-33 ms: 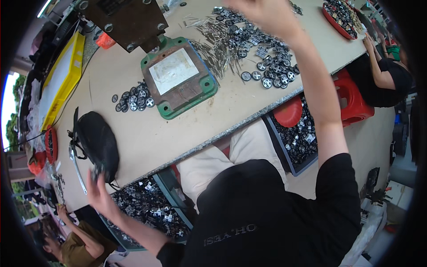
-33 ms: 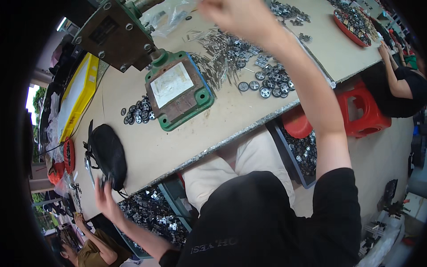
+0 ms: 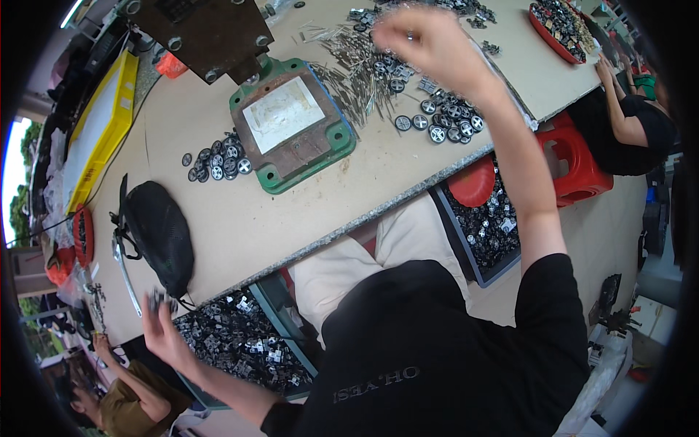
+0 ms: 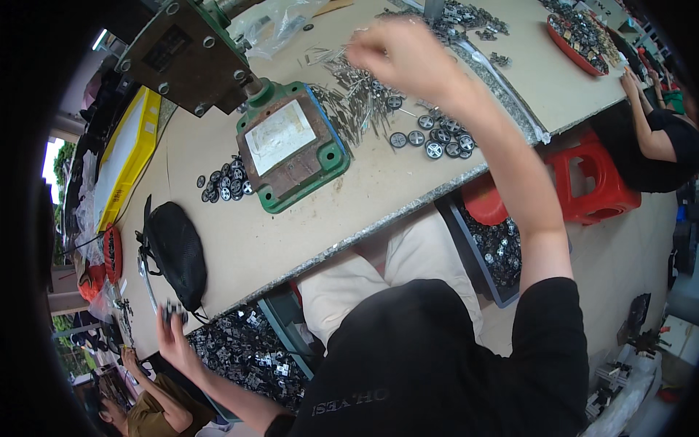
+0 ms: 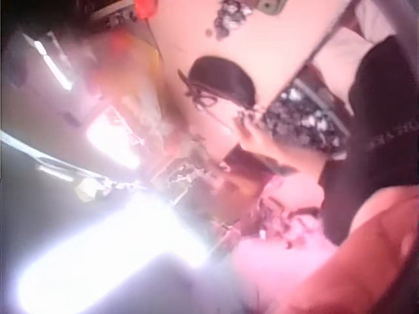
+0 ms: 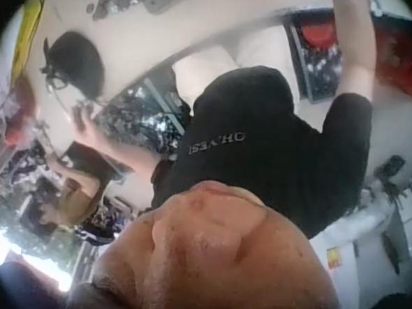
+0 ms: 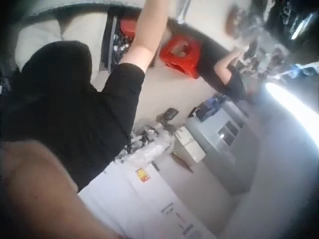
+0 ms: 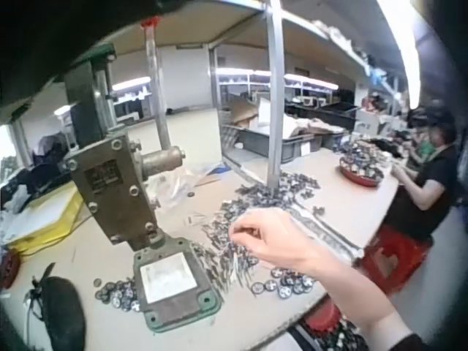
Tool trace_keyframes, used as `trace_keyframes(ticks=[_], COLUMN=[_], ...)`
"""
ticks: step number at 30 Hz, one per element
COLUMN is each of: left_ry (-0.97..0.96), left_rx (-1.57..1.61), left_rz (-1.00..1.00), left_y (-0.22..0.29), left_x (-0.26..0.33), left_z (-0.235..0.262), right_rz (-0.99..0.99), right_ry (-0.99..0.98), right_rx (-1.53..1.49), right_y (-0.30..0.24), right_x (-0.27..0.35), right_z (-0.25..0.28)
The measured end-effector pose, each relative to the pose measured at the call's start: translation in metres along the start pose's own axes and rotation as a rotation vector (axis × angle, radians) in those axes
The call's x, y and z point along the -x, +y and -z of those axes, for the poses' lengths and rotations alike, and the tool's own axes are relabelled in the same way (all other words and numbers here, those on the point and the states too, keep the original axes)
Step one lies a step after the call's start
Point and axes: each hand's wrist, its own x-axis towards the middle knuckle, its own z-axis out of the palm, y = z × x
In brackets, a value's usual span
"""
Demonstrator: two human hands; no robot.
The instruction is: The person assembles small metal rings, plastic bases, electronic components, and metal pins by hand, pressing them together using a hand-operated press.
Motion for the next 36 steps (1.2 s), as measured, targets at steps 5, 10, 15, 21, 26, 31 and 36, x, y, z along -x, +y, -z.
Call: trace_keyframes(ticks=[5,10,15,21,26,31,36], left_ry=[0.069,0.226,0.148,-0.271,-0.25,-0.243,-0.164], left_rx=[-0.363,-0.848,-0.583,-0.155,-0.282,-0.374,0.033], left_rz=[0.391,0.044,-0.159,-0.07,-0.338,-0.424,-0.225], left_y=[-0.075,-0.038,0.017,0.036,0.013,0.006,0.004], left_x=[0.054,0.065,0.024,-0.029,-0.068,-0.071,-0.058], left_z=[0.112,0.067,-0.036,-0.161,-0.215,-0.219,-0.21], right_rz=[-0.34,-0.423,-0.526,-0.484,-0.431,-0.362,-0.466], right_ry=[-0.409,-0.444,-0.531,-0.531,-0.638,-0.536,-0.35], right_rx=[0.137,0.245,0.35,0.351,0.449,0.392,0.058], right_y=[0.006,-0.006,0.002,0.003,-0.003,-0.012,-0.014], right_x=[0.112,0.112,0.115,0.117,0.118,0.117,0.115], right_z=[-0.017,-0.037,-0.038,-0.037,-0.05,-0.051,-0.064])
